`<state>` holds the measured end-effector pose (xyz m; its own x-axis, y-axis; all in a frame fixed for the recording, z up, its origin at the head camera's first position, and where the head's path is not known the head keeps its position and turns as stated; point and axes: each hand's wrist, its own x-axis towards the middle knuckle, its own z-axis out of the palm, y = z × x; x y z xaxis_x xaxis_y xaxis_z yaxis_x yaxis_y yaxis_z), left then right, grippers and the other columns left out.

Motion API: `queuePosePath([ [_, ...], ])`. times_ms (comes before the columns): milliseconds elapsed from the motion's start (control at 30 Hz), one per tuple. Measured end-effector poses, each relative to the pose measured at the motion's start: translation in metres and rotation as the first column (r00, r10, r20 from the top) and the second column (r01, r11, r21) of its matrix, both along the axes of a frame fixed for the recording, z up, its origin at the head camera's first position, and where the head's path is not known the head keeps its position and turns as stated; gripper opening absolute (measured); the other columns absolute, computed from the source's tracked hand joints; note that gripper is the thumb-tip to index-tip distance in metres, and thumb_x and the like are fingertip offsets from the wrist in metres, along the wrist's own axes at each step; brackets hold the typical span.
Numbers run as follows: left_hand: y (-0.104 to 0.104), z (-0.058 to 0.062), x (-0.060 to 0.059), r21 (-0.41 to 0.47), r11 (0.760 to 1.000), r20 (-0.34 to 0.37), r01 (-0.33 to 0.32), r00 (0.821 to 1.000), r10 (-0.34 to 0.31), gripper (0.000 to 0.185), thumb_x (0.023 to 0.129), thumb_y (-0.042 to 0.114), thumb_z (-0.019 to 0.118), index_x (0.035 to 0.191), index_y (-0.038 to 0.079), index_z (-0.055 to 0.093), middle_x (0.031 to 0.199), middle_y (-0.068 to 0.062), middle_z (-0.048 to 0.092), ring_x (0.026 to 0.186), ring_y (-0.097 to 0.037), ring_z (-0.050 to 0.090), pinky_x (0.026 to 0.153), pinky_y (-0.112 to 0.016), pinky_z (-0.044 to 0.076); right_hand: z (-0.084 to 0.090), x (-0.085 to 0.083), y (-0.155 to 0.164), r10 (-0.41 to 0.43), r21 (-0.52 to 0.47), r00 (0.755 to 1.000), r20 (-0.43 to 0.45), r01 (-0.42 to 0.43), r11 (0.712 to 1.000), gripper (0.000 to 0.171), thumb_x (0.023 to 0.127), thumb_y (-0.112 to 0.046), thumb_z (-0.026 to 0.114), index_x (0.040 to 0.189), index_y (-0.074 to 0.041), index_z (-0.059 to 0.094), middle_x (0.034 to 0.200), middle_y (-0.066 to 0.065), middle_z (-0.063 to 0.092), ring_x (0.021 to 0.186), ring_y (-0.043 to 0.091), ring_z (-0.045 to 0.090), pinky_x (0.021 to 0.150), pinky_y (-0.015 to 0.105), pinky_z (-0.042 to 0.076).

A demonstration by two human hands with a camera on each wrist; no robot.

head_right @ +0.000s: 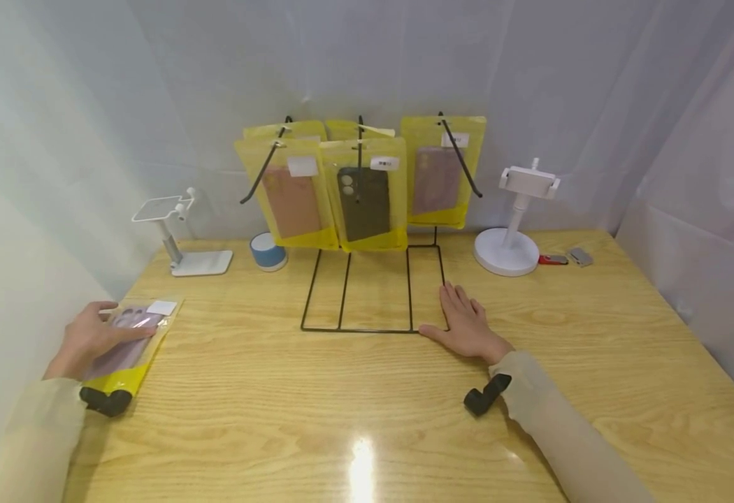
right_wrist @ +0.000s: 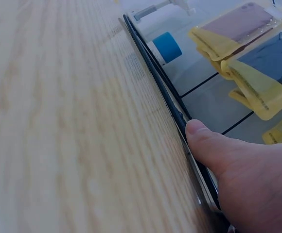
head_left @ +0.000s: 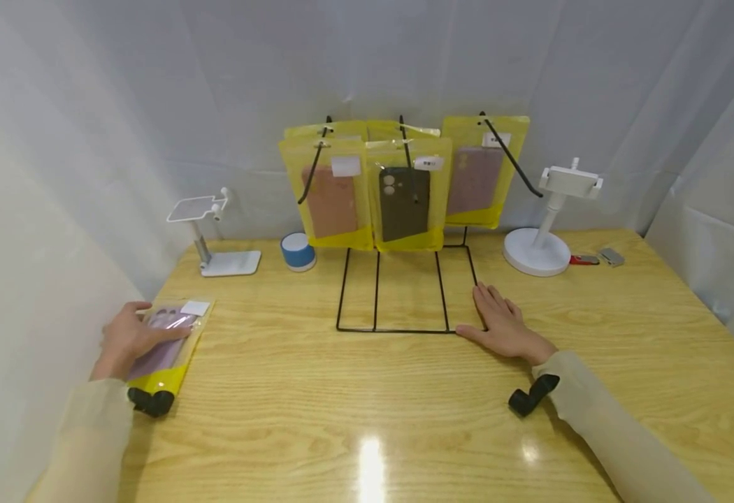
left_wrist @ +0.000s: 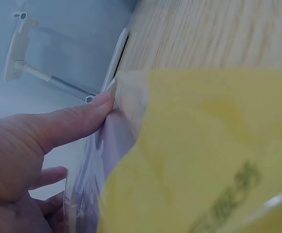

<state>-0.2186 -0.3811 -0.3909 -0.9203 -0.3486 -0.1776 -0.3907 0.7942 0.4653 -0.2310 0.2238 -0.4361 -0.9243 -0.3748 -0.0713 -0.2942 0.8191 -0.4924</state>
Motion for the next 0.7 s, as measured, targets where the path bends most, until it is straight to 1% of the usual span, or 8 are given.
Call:
queuePosePath([
  [67, -0.0001, -0.0007, -0.0003, -0.011, 1.0, -0.002, 0.011, 1.0, -0.011, 0.11, 0.074, 0.058, 0.074, 0.144, -0.011, 0.023, 0.14, -0.039, 0.03, 0.117, -0.051, 0.033, 0.093, -0.059, 0.032, 0.0008, 0.0004, 0.0001, 0.001, 0.0, 1.0, -0.001, -0.001, 1.0, 0.093, 0.095, -0.054, 0.048, 0.152, 0.006, 0.004, 0.159, 0.025, -0.002, 0.146, 0.043, -0.005, 0.112, 0.062, -0.001],
  [300, -0.0015, -0.004, 0.0014, 0.014, 0.998, -0.076, 0.055, 0.996, -0.053, 0.104, 0.077, 0.047, 0.077, 0.139, -0.019, 0.025, 0.136, -0.044, 0.031, 0.12, -0.052, 0.037, 0.102, -0.06, 0.033, -0.0003, 0.0008, -0.001, 0.003, 0.002, 1.0, -0.004, -0.003, 1.0, 0.093, 0.096, -0.054, 0.048, 0.152, 0.006, 0.005, 0.16, 0.025, -0.002, 0.146, 0.043, -0.004, 0.112, 0.063, 0.0],
  [433, -0.002, -0.0044, 0.0028, 0.023, 0.998, -0.095, 0.062, 0.994, -0.059, 0.103, 0.077, 0.046, 0.077, 0.139, -0.018, 0.026, 0.136, -0.044, 0.031, 0.12, -0.052, 0.036, 0.102, -0.061, 0.033, -0.0018, 0.0, -0.0011, 0.001, 0.001, 1.0, -0.004, -0.001, 1.0, 0.092, 0.095, -0.054, 0.049, 0.152, 0.006, 0.006, 0.16, 0.025, -0.001, 0.146, 0.043, -0.004, 0.112, 0.062, 0.001],
  [567, -0.002, -0.005, 0.0039, 0.032, 0.996, -0.15, 0.079, 0.986, -0.073, 0.101, 0.076, 0.043, 0.079, 0.138, -0.019, 0.027, 0.133, -0.044, 0.033, 0.117, -0.052, 0.037, 0.1, -0.061, 0.034, 0.0001, 0.0013, -0.0019, 0.002, -0.001, 1.0, -0.006, -0.002, 1.0, 0.092, 0.095, -0.053, 0.049, 0.151, 0.006, 0.007, 0.159, 0.025, 0.0, 0.146, 0.044, -0.003, 0.112, 0.063, 0.001],
  [700, -0.0015, -0.006, 0.0032, 0.034, 0.995, -0.183, 0.089, 0.98, -0.082, 0.099, 0.076, 0.042, 0.079, 0.137, -0.017, 0.029, 0.133, -0.044, 0.034, 0.117, -0.053, 0.037, 0.099, -0.061, 0.034, 0.0033, 0.0029, -0.0023, 0.002, -0.005, 1.0, -0.009, -0.002, 1.0, 0.092, 0.096, -0.053, 0.049, 0.151, 0.007, 0.007, 0.159, 0.026, 0.0, 0.146, 0.044, -0.003, 0.111, 0.063, 0.002],
])
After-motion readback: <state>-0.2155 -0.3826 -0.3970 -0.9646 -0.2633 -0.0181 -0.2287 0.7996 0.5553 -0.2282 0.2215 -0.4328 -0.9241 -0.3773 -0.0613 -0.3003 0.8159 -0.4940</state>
